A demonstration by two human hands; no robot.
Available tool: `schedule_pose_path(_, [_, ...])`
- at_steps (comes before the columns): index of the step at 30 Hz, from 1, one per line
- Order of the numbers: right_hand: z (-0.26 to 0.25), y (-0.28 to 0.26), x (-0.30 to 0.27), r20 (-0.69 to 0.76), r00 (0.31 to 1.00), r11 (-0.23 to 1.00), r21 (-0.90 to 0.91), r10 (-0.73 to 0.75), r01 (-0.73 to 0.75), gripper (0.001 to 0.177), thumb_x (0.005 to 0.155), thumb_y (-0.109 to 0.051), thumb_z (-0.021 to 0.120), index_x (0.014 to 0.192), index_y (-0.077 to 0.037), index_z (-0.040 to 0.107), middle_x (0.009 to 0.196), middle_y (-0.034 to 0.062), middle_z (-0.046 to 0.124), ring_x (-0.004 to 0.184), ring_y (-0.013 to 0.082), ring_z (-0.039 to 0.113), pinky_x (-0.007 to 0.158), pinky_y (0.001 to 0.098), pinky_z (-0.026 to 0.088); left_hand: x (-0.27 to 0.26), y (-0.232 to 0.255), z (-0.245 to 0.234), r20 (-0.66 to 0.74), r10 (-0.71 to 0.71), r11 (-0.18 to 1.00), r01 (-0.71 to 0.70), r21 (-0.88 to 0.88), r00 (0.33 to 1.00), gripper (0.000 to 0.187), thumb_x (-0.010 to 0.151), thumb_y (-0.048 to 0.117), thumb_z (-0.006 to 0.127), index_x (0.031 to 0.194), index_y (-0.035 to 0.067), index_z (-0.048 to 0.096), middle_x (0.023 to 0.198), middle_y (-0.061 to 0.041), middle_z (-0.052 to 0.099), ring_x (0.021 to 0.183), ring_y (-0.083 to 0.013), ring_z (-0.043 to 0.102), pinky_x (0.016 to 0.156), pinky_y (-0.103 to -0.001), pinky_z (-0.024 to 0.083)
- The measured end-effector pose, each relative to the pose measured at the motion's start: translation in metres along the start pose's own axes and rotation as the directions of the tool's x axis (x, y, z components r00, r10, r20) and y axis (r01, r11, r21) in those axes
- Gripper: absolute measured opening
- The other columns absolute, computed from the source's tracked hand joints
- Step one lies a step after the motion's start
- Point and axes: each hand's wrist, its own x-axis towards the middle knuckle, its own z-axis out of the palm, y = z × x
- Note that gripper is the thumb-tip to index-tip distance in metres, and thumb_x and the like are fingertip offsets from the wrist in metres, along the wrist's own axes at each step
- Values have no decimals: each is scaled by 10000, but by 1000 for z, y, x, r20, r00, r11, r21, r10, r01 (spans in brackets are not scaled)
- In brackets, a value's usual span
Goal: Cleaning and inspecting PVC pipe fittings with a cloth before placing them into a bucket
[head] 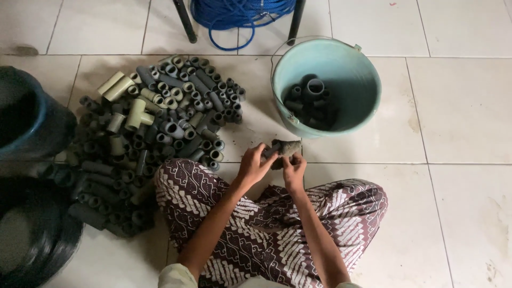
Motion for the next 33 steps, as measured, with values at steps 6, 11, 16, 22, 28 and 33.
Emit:
schedule_pose_path(6, [22,-130,-18,71,988,979,138,139,-148,374,924,31,562,586,-121,512,488,-27,366,427,68,350,468,244,322,11,-15,3,236,-451,789,508,-346,861,498,908,518,750,1062,47,707,853,-170,758,723,-231,719,623,-347,484])
schedule_pose_path(11, [4,-33,5,52,936,809,488,347,-327,256,955,-34,604,708,-89,564,555,15,449,477,107,461,557,276,413,19,19,-26,227,-434,672,481,-563,872,405,1011,391,611,1128,3,623,879,-173,740,677,-131,600,606,-250,376])
schedule_pose_path(16, [15,-36,14,53,923,819,443,382,-364,282,942,-89,642,683,-98,529,483,34,457,403,87,409,453,256,303,68,57,-57,20,-50,910,54,-412,999,226,997,205,685,1187,93,637,1072,-98,742,867,-133,588,737,-277,436])
schedule_pose_path(22, [17,-26,13,65,947,868,385,314,-314,193,952,-121,651,764,-81,631,550,-17,431,443,47,388,455,246,254,186,114,-19,115,393,919,-393,-20,912,343,852,260,877,1098,65,737,1002,-124,711,875,-312,692,692,-358,578])
schedule_pose_path(28, [13,-31,21,151,937,872,345,315,-349,159,917,-123,661,762,-92,643,518,1,430,410,74,343,435,272,274,255,23,117,652,397,533,-741,410,646,256,727,147,905,953,109,790,899,-88,751,816,-294,730,722,-435,558])
schedule_pose_path(33, [11,-43,28,204,918,889,249,340,-385,343,901,-188,647,587,-50,651,425,23,374,368,69,272,419,260,202,270,-41,176,821,425,42,-914,403,381,188,765,10,729,639,135,671,647,-37,675,610,-214,664,576,-358,502])
